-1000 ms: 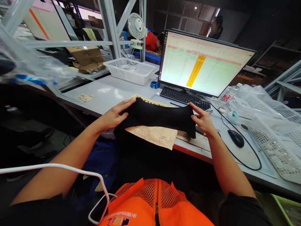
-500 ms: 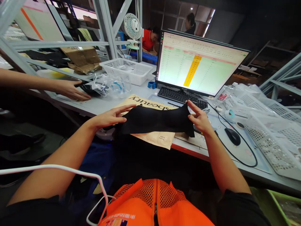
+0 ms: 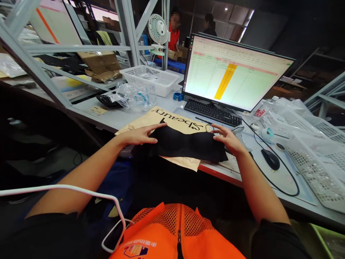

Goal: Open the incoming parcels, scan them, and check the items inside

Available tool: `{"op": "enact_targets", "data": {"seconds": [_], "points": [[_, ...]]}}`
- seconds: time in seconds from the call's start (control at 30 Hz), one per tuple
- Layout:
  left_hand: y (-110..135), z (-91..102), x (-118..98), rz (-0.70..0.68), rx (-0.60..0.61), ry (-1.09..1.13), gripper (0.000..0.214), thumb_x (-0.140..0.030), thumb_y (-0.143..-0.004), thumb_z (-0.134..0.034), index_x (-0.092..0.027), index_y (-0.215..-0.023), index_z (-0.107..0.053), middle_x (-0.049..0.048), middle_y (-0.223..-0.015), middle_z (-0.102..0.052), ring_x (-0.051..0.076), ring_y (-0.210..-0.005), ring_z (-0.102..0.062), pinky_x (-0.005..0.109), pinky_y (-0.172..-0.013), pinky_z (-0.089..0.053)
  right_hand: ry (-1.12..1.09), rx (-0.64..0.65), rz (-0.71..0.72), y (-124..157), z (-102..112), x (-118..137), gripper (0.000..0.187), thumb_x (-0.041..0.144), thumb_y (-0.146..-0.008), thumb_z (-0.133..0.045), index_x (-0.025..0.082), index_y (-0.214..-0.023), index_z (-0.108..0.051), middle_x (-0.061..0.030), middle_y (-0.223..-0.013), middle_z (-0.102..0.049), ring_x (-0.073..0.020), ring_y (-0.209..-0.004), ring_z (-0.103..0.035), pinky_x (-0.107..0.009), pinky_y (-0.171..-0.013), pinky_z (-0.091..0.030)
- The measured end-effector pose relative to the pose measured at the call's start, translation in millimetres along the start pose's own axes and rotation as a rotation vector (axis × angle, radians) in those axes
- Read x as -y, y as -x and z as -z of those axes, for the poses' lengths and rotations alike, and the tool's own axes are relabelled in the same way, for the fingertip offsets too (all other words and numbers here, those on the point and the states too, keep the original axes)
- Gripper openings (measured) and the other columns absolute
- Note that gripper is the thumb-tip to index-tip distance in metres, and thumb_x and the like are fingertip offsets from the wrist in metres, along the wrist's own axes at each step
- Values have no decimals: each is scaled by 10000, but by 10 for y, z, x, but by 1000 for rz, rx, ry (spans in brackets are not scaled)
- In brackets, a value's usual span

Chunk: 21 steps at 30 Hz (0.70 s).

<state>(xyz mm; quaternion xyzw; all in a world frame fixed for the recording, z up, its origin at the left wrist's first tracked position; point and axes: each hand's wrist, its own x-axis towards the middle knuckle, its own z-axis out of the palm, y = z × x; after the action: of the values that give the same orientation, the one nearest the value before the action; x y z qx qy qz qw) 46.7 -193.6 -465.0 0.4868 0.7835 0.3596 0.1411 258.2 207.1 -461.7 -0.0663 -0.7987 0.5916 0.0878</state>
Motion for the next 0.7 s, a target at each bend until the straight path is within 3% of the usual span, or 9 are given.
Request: {"op": "enact_targets", "data": {"seconds": [0.1,0.17,0.2,0.27,0.33,0.47,0.53,0.6,0.7], "points": [[-2,41,-36,14,102,37,865,-649,-919,-636,-258,-1658,-419,125,-1647,-489,309,-1451,-522,338,-1126,-468,-41,89,-113,-23,38,-59,634,319,-721,-863,328,-1344,-747,-64,-1298,-729,-280,-1282,-620,-429,-1084,-508],[10,71,-54,8,112,79,842,-661,-943,-597,-269,-1664,-408,114,-1662,-471,295,-1465,-508,336,-1144,-456,-61,132,-136,-30,65,-91,604,327,-714,-878,337,-1310,-773,-58,-1358,-711,-290,-1331,-590,-432,-1103,-507],[20,84,-58,20,119,87,842,-665,-942,-599,-276,-1664,-410,117,-1592,-551,286,-1376,-581,328,-1098,-489,-64,152,-138,-31,79,-104,591,329,-715,-882,342,-1298,-782,-52,-1393,-698,-292,-1357,-571,-429,-1114,-501],[43,98,-61,82,149,77,866,-658,-930,-622,-280,-1674,-393,100,-1274,-729,238,-1009,-706,297,-887,-562,-56,195,-141,-30,104,-122,581,330,-725,-887,350,-1296,-786,-40,-1439,-677,-286,-1375,-554,-411,-1128,-489],[66,95,-62,147,177,52,880,-622,-913,-655,-275,-1677,-388,35,-966,-723,169,-699,-623,257,-679,-528,-41,235,-171,-23,122,-133,596,340,-739,-891,351,-1323,-775,-41,-1390,-705,-273,-1313,-595,-399,-1114,-495],[89,37,-71,125,132,52,777,-545,-899,-689,-290,-1610,-507,21,-983,-664,121,-670,-548,225,-634,-475,-47,274,-241,-4,126,-155,605,405,-767,-892,332,-1354,-763,-52,-1203,-773,-261,-1150,-681,-413,-1082,-520],[95,-2,-72,94,87,113,736,-554,-917,-682,-290,-1589,-536,30,-984,-655,122,-695,-546,223,-646,-469,-69,242,-213,4,114,-171,568,402,-752,-900,322,-1303,-790,-52,-1272,-761,-267,-1194,-676,-414,-1107,-510],[101,-31,-66,90,51,195,751,-574,-932,-675,-275,-1602,-513,7,-846,-616,119,-647,-505,217,-612,-442,-109,192,-182,16,102,-179,550,373,-726,-907,321,-1264,-804,-44,-1381,-723,-283,-1265,-656,-427,-1133,-501],[109,-38,-60,121,52,276,845,-570,-936,-683,-251,-1665,-399,-71,-597,-403,109,-515,-364,211,-501,-330,-131,169,-148,55,98,-142,592,321,-714,-895,341,-1296,-786,-23,-1512,-644,-316,-1393,-588,-446,-1171,-480]]}}
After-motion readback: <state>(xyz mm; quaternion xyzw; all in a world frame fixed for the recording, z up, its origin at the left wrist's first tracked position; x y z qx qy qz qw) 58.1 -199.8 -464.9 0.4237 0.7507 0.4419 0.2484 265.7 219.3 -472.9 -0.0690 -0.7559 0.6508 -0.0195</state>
